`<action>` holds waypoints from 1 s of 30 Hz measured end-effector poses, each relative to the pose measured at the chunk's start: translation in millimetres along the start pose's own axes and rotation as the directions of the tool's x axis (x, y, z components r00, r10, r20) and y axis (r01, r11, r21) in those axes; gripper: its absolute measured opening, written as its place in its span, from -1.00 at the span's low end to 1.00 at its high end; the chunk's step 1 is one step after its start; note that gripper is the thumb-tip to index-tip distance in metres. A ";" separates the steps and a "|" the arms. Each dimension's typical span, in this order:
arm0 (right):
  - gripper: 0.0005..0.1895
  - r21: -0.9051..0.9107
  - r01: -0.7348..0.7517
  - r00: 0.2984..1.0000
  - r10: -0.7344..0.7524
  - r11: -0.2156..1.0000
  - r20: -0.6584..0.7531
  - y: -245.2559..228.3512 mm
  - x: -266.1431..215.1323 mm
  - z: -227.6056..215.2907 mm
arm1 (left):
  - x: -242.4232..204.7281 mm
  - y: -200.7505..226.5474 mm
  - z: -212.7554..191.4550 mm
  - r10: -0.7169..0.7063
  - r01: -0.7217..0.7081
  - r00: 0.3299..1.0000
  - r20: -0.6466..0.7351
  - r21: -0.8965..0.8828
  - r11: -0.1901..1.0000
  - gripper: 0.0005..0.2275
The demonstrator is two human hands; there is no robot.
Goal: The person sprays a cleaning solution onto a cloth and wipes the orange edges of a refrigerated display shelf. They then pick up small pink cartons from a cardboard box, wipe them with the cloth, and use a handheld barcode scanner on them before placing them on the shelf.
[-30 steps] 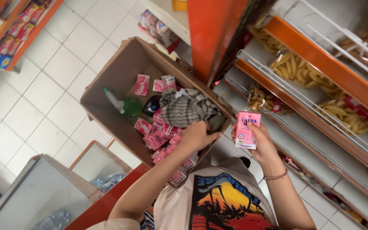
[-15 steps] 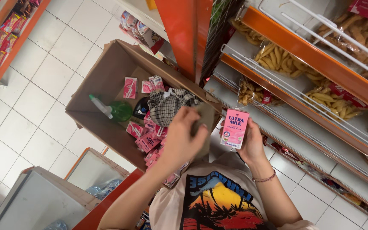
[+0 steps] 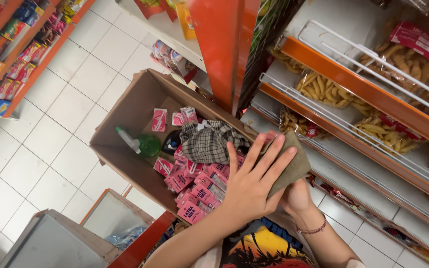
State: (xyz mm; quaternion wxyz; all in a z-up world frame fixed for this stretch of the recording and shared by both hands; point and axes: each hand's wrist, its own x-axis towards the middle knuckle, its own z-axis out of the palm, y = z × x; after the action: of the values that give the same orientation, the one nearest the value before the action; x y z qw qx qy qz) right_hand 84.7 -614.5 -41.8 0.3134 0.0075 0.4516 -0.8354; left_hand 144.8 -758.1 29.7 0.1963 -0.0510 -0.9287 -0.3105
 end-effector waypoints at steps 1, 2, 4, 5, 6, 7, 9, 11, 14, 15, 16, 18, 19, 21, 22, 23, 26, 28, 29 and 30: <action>-0.36 -0.029 0.034 0.999 -0.034 0.999 0.010 -8.0 2.8 7.5 | -3.3 -2.4 1.0 0.018 -0.018 1.000 -0.016 0.034 0.999 -0.43; -0.35 -0.057 0.069 0.997 -0.068 0.996 0.020 -14.1 5.4 15.0 | -6.9 -4.5 2.0 0.037 -0.034 0.999 -0.032 0.068 0.997 -0.43; -0.34 0.036 0.046 0.997 -0.048 0.998 0.064 -23.7 9.6 25.8 | -17.6 -6.8 2.9 0.066 -0.058 0.996 -0.063 0.117 0.991 -0.44; -0.34 0.081 0.032 0.996 -0.039 0.996 0.086 -26.9 11.6 29.1 | -24.5 -8.6 1.8 0.079 -0.068 0.994 -0.080 0.130 0.989 -0.44; -0.32 0.061 0.047 0.998 -0.049 0.997 0.039 -29.0 15.1 30.8 | -31.7 -10.7 0.6 0.092 -0.078 0.991 -0.096 0.143 0.987 -0.43; -0.30 0.039 0.059 0.998 -0.059 0.997 -0.009 -31.4 19.6 30.2 | -38.7 -13.2 -0.9 0.062 -0.052 0.994 -0.091 0.108 0.993 -0.43; -0.29 0.069 0.092 0.995 -0.089 0.993 -0.043 -32.6 26.7 24.9 | -49.2 -21.0 -3.1 0.003 0.000 0.997 -0.075 0.037 0.999 -0.42; -0.29 0.175 0.129 0.992 -0.128 0.976 -0.021 -34.4 33.5 13.6 | -53.3 -28.3 -3.4 -0.324 0.306 0.943 0.071 -0.566 0.765 -0.45; -0.37 0.193 0.169 0.955 -0.209 0.967 0.210 -28.4 31.2 -2.6 | -48.8 -33.3 -4.6 -0.463 0.363 0.856 0.231 -0.905 0.220 -0.43; -0.44 0.119 0.156 0.970 -0.175 0.981 0.170 -24.9 30.7 -6.4 | -42.6 -35.5 -5.3 -0.480 0.316 0.844 0.240 -0.945 0.083 -0.41; -0.50 0.046 0.138 0.981 -0.142 0.989 0.128 -21.3 29.9 -9.7 | -36.3 -36.5 -6.6 -0.459 0.283 0.873 0.164 -0.937 0.204 -0.40; -0.59 -0.075 0.120 0.992 -0.117 0.990 0.044 -10.0 23.9 -12.9 | -26.6 -35.2 -9.9 -0.394 0.212 0.918 0.029 -0.878 0.429 -0.35; -0.64 -0.125 0.129 0.992 -0.129 0.984 0.008 -2.4 23.5 -12.0 | -22.0 -34.3 -10.7 -0.313 0.163 0.950 -0.004 -0.848 0.504 -0.41; -0.69 -0.200 0.180 0.981 -0.190 0.963 -0.029 5.0 23.6 -12.0 | -16.5 -32.1 -9.6 -0.138 0.047 0.989 -0.054 -0.772 0.634 -0.51; -0.71 -0.224 0.225 0.971 -0.237 0.948 -0.028 6.8 24.7 -11.8 | -17.1 -30.7 -8.1 -0.114 0.021 0.990 -0.080 -0.720 0.693 -0.53; -0.72 -0.250 0.270 0.958 -0.285 0.930 -0.028 7.0 25.7 -12.2 | -19.3 -29.6 -5.2 -0.087 -0.005 0.991 -0.105 -0.665 0.747 -0.54; -0.74 -0.158 0.307 0.947 -0.318 0.939 -0.048 2.4 28.9 -14.2 | -34.9 -34.3 6.2 0.023 -0.093 0.992 -0.126 -0.584 0.807 -0.55; -0.76 -0.099 0.320 0.936 -0.330 0.942 -0.123 -1.9 34.4 -15.9 | -53.5 -39.5 13.2 0.001 -0.047 0.997 -0.073 -0.638 0.768 -0.54; -0.77 -0.069 0.328 0.929 -0.335 0.942 -0.157 -4.7 38.5 -16.2 | -62.4 -42.9 15.0 -0.054 0.026 0.998 -0.019 -0.695 0.719 -0.52; -0.75 -0.051 0.308 0.939 -0.312 0.950 -0.144 -8.3 40.3 -17.1 | -67.2 -46.8 18.4 -0.104 0.099 0.994 0.039 -0.743 0.662 -0.50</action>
State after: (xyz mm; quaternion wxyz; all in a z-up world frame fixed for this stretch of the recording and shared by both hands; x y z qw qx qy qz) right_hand 43.4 -619.0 -57.6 0.1430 -0.0051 0.4811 -0.8649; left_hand 190.2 -782.8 -36.5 0.1441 -0.0738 -0.7221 -0.6726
